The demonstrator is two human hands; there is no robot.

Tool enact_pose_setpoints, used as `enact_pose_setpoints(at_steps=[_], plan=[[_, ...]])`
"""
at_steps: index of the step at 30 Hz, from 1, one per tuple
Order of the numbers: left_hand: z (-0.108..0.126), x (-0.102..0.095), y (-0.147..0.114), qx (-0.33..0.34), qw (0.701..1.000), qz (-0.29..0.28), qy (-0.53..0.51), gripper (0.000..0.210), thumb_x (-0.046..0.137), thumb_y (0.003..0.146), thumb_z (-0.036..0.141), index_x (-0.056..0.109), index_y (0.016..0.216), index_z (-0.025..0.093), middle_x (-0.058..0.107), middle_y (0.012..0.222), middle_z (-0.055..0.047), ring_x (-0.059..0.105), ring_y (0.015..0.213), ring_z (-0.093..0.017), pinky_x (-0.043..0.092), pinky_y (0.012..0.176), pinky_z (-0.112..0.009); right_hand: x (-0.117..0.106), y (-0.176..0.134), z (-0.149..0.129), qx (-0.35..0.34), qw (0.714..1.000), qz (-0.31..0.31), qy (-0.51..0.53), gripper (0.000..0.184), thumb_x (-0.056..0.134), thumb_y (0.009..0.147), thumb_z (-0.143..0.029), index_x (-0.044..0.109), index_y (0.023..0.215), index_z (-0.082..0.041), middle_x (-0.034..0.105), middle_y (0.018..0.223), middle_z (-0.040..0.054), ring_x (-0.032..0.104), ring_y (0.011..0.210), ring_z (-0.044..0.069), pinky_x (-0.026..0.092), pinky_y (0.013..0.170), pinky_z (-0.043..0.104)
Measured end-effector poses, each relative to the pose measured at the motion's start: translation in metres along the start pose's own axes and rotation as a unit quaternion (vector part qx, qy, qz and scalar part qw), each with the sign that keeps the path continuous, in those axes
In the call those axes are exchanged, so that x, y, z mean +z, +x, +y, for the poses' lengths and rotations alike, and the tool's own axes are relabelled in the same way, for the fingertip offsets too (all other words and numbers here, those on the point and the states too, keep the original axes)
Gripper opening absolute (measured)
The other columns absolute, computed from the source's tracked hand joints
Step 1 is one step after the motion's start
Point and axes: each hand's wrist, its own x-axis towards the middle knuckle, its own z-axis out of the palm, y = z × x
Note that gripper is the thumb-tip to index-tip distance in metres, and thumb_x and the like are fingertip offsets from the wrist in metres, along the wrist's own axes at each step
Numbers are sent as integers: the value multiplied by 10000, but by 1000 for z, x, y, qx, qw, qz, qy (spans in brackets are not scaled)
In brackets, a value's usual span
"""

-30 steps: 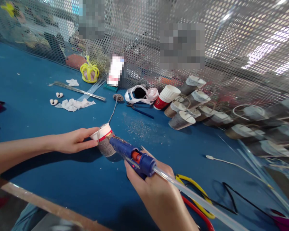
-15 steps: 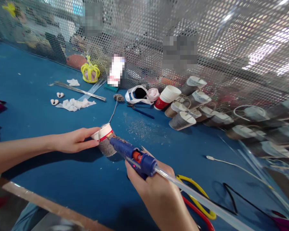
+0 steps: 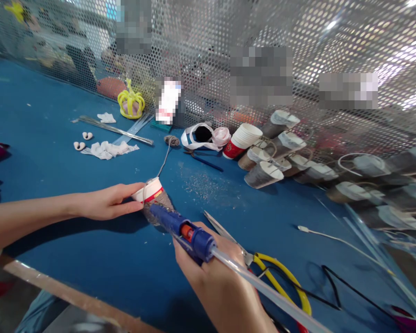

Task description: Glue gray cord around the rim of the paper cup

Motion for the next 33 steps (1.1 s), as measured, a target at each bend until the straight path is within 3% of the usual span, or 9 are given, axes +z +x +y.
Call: enact_pose_setpoints(at_steps=[5, 10, 15, 22, 27, 29, 33], plan=[[-1, 1, 0, 6, 1000, 1, -2, 219, 344, 858, 257, 426, 1013, 125, 539, 788, -29, 458, 656, -112, 367, 591, -203, 2, -3, 6, -49, 997, -49, -31, 231, 446, 742, -251, 674, 768, -279, 373, 285, -30, 399, 316, 133, 376, 446, 257], [-2, 0, 0, 6, 1000, -3, -5, 211, 344, 861, 259, 425, 1000, 122, 549, 847, -50, 476, 717, -125, 381, 627, -208, 2, 1, 4, -68, 996, -45, -33, 211, 476, 730, -225, 677, 747, -289, 411, 314, -25, 449, 351, 135, 382, 457, 249], [-1, 0, 0, 1, 1000, -5, -4, 214, 348, 860, 267, 428, 996, 124, 541, 816, -38, 462, 694, -118, 378, 615, -206, -2, 5, 5, -73, 997, -31, -15, 225, 468, 727, -196, 679, 723, -275, 357, 272, -37, 433, 322, 125, 367, 426, 232], [-2, 0, 0, 8, 1000, -9, -17, 246, 341, 863, 262, 418, 1046, 116, 548, 809, -42, 466, 670, -116, 375, 606, -209, 5, 6, 19, -41, 998, -34, -19, 323, 370, 720, -191, 682, 779, -250, 549, 383, -7, 492, 377, 135, 350, 405, 233], [-2, 0, 0, 16, 1000, -8, -18, 261, 342, 863, 256, 414, 1065, 107, 558, 836, -60, 472, 699, -127, 384, 635, -221, 17, -3, 29, 3, 999, -24, 30, 384, 325, 692, -217, 686, 812, -262, 592, 462, -7, 609, 546, 164, 411, 462, 240], [-2, 0, 0, 12, 1000, -7, -20, 275, 343, 862, 258, 404, 1085, 108, 562, 845, -63, 476, 708, -132, 390, 646, -228, 19, 0, 27, 28, 998, -24, 59, 348, 340, 716, -263, 684, 765, -247, 590, 456, -7, 609, 513, 160, 418, 421, 228], [-3, 1, 0, 12, 1000, -8, -23, 275, 342, 863, 258, 402, 1087, 110, 562, 857, -68, 486, 725, -138, 397, 661, -233, 15, 17, 14, 204, 967, -67, 140, 301, 453, 717, -361, 578, 482, -222, 530, 341, -18, 528, 326, 143, 390, 306, 216]])
